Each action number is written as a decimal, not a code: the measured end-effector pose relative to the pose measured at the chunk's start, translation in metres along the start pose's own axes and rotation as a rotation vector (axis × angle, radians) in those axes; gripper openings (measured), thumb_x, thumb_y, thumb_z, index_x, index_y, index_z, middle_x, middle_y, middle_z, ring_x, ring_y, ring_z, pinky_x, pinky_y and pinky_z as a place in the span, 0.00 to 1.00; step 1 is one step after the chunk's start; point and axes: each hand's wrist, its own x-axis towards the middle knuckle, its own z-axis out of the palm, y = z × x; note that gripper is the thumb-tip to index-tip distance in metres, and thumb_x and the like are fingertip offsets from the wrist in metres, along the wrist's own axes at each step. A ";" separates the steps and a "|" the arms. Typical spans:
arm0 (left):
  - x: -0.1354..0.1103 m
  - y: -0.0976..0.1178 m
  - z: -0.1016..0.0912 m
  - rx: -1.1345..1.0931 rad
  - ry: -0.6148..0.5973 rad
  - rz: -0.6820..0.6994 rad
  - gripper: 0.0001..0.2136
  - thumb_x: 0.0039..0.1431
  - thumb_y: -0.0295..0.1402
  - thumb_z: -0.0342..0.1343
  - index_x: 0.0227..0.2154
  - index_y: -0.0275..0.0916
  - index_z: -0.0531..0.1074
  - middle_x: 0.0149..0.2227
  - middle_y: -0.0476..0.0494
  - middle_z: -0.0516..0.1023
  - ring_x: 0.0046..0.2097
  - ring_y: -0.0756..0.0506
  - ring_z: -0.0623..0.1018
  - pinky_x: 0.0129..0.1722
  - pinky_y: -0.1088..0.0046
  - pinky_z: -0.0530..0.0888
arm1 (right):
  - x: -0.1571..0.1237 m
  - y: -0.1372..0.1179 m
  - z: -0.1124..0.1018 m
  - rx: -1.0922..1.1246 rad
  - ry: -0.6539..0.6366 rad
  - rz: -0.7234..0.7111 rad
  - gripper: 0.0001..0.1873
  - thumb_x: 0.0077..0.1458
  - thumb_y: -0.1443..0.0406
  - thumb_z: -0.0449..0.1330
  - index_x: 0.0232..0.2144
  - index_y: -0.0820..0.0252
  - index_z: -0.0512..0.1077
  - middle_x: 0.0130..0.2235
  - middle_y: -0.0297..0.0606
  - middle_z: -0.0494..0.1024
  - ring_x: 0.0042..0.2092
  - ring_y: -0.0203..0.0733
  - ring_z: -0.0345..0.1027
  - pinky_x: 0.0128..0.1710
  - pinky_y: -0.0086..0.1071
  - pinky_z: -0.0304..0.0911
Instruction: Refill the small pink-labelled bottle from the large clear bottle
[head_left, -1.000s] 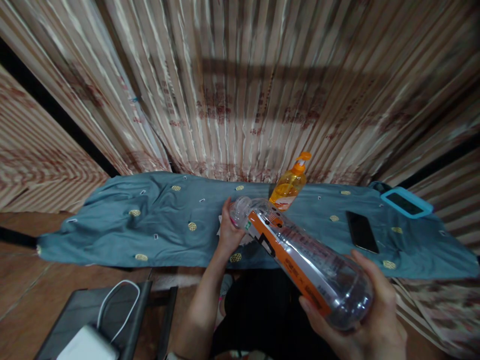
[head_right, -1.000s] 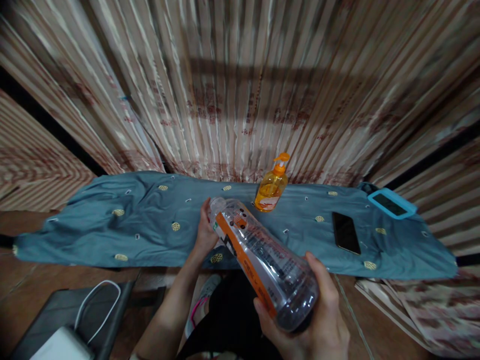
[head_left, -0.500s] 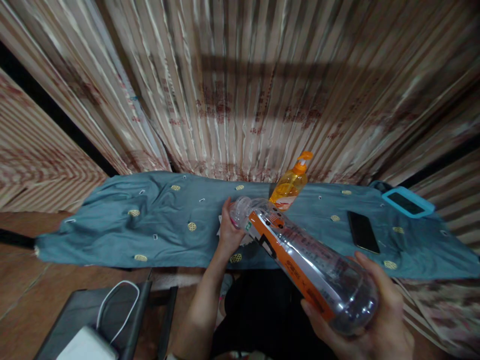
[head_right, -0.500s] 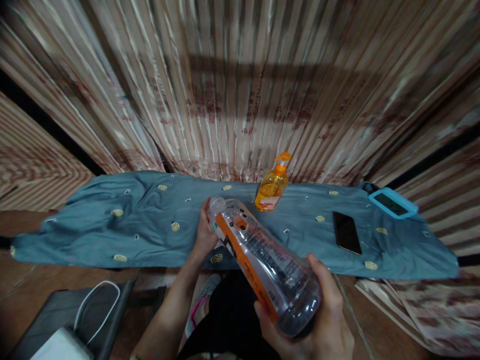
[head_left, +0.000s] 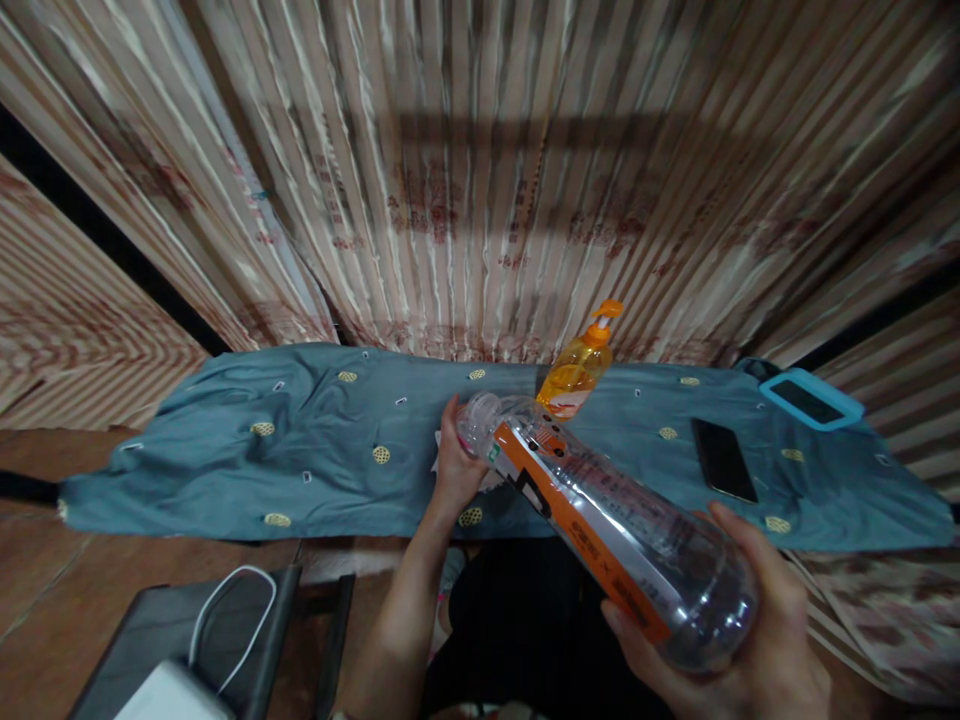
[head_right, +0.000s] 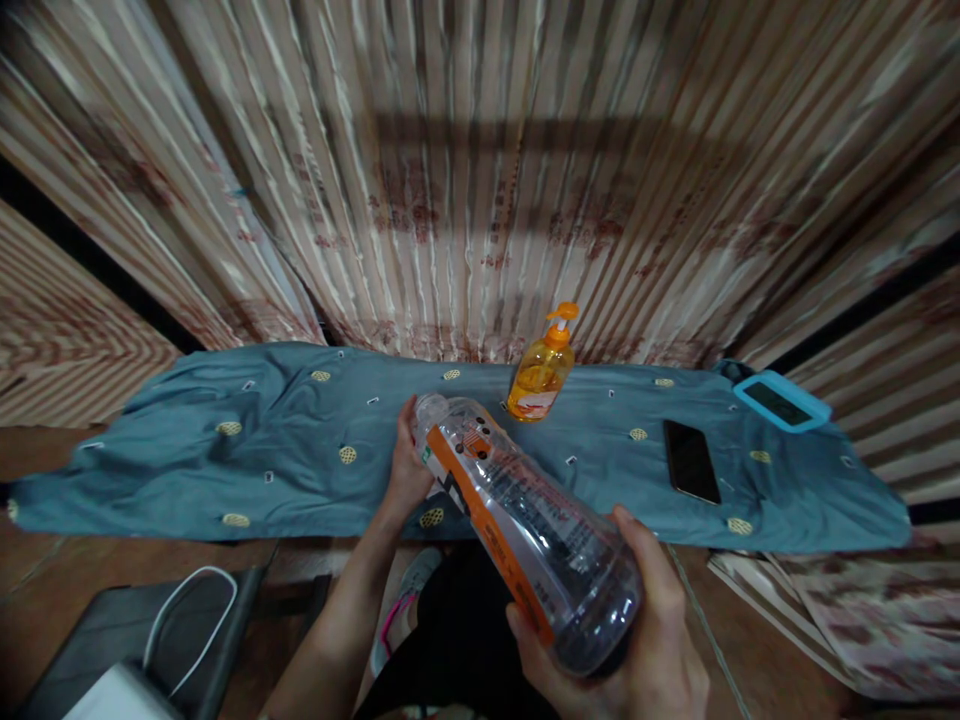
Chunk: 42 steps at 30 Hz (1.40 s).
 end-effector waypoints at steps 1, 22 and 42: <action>0.000 -0.001 0.000 0.003 0.002 -0.001 0.47 0.50 0.39 0.71 0.70 0.40 0.53 0.62 0.32 0.74 0.62 0.34 0.77 0.67 0.48 0.72 | 0.000 0.001 0.000 -0.007 -0.002 0.000 0.53 0.62 0.33 0.59 0.74 0.60 0.55 0.59 0.47 0.73 0.51 0.54 0.76 0.43 0.41 0.73; 0.001 -0.006 0.003 -0.017 0.010 -0.017 0.50 0.46 0.39 0.74 0.70 0.42 0.53 0.62 0.34 0.74 0.63 0.32 0.77 0.68 0.47 0.71 | 0.000 -0.003 -0.002 -0.023 -0.013 0.029 0.54 0.61 0.31 0.57 0.73 0.59 0.56 0.60 0.48 0.72 0.50 0.55 0.76 0.41 0.41 0.73; 0.000 -0.007 0.002 -0.017 0.020 0.003 0.47 0.49 0.37 0.72 0.69 0.41 0.54 0.62 0.32 0.73 0.63 0.32 0.77 0.68 0.46 0.71 | 0.000 -0.004 -0.001 -0.026 0.003 0.027 0.53 0.62 0.31 0.57 0.73 0.59 0.56 0.57 0.45 0.75 0.50 0.53 0.77 0.44 0.39 0.73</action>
